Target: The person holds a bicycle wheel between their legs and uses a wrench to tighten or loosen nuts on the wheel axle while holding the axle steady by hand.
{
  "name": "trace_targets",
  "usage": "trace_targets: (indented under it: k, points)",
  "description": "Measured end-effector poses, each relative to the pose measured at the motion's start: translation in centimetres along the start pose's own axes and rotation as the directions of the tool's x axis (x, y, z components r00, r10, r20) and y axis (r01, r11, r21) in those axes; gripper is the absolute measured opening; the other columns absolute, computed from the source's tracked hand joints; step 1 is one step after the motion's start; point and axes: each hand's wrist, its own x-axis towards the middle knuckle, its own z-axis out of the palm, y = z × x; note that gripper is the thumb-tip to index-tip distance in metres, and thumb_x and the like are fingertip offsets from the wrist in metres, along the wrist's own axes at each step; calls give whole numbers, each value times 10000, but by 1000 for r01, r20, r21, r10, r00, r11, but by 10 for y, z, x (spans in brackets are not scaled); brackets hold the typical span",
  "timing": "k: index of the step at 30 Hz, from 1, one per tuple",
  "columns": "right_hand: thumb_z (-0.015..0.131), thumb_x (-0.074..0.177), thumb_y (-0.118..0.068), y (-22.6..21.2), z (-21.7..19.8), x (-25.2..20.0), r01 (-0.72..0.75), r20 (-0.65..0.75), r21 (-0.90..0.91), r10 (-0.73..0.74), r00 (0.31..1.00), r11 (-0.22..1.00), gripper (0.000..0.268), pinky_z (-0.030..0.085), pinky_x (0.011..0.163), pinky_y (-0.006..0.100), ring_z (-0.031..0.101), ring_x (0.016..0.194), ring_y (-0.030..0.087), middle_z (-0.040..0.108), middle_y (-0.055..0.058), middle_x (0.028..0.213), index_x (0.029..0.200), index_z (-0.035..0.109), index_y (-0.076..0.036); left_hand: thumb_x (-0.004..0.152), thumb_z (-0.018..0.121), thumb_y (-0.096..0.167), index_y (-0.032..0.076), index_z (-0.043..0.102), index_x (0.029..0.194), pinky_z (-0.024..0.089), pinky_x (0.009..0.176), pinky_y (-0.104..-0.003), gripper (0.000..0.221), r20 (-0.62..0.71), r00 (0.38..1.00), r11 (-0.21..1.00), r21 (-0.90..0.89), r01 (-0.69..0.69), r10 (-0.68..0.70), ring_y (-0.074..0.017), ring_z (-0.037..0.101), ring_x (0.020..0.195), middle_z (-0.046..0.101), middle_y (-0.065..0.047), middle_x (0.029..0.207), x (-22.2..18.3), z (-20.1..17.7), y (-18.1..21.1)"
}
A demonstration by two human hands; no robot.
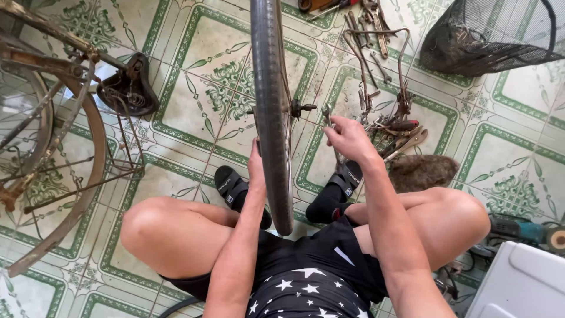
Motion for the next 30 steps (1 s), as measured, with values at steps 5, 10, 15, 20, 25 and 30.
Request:
trace_targets:
  k: [5, 10, 15, 20, 25, 30]
  points:
    - [626, 936, -261, -37, -9, -26, 14, -31, -31, -15, 999, 999, 367, 556, 710, 373, 736, 694, 216, 758, 143, 747, 1233, 665, -49, 802, 798, 277, 45, 588, 1283, 550, 770, -345, 573, -82, 997, 889, 455, 39, -1, -199, 712, 855, 742, -97, 956, -8, 11, 16]
    - [650, 906, -256, -47, -3, -20, 15, -58, -8, -15, 998, 1000, 431, 566, 708, 373, 746, 710, 209, 752, 154, 817, 1263, 645, -15, 821, 827, 313, 65, 489, 1417, 558, 761, -334, 728, -91, 990, 880, 473, -55, 111, -177, 716, 834, 734, -83, 953, -6, 9, 3]
    - [628, 946, -267, -58, -10, -16, -79, 25, -84, 81, 996, 993, 381, 565, 726, 389, 739, 723, 235, 749, 181, 794, 1170, 708, 30, 805, 800, 306, 72, 514, 1414, 557, 705, -336, 712, -133, 991, 857, 509, 77, -9, -184, 712, 739, 721, -93, 825, -3, 10, -3]
    - [663, 908, -259, -60, -11, -11, 4, -17, -22, -5, 1000, 1000, 402, 570, 726, 368, 744, 742, 204, 754, 184, 796, 1192, 651, 26, 809, 790, 303, 73, 496, 1428, 568, 714, -349, 723, -132, 991, 848, 525, 65, 5, -196, 732, 741, 728, -95, 816, -5, 13, -2]
    - [637, 961, -280, -54, 1, -10, -21, -32, -74, 19, 999, 997, 307, 538, 712, 392, 695, 716, 213, 726, 166, 764, 1065, 714, -2, 841, 798, 347, 80, 543, 1414, 570, 788, -389, 682, -114, 989, 813, 565, 142, -93, -212, 741, 821, 758, -118, 902, 0, 7, -11]
    - [603, 1016, -274, -19, 33, -7, 37, -19, 201, -34, 999, 979, 315, 513, 630, 355, 621, 685, 156, 689, 90, 744, 1064, 663, 31, 803, 832, 235, 69, 371, 1473, 568, 843, -361, 831, -51, 997, 862, 507, -23, 56, -184, 696, 946, 687, -126, 1084, 13, -9, -33]
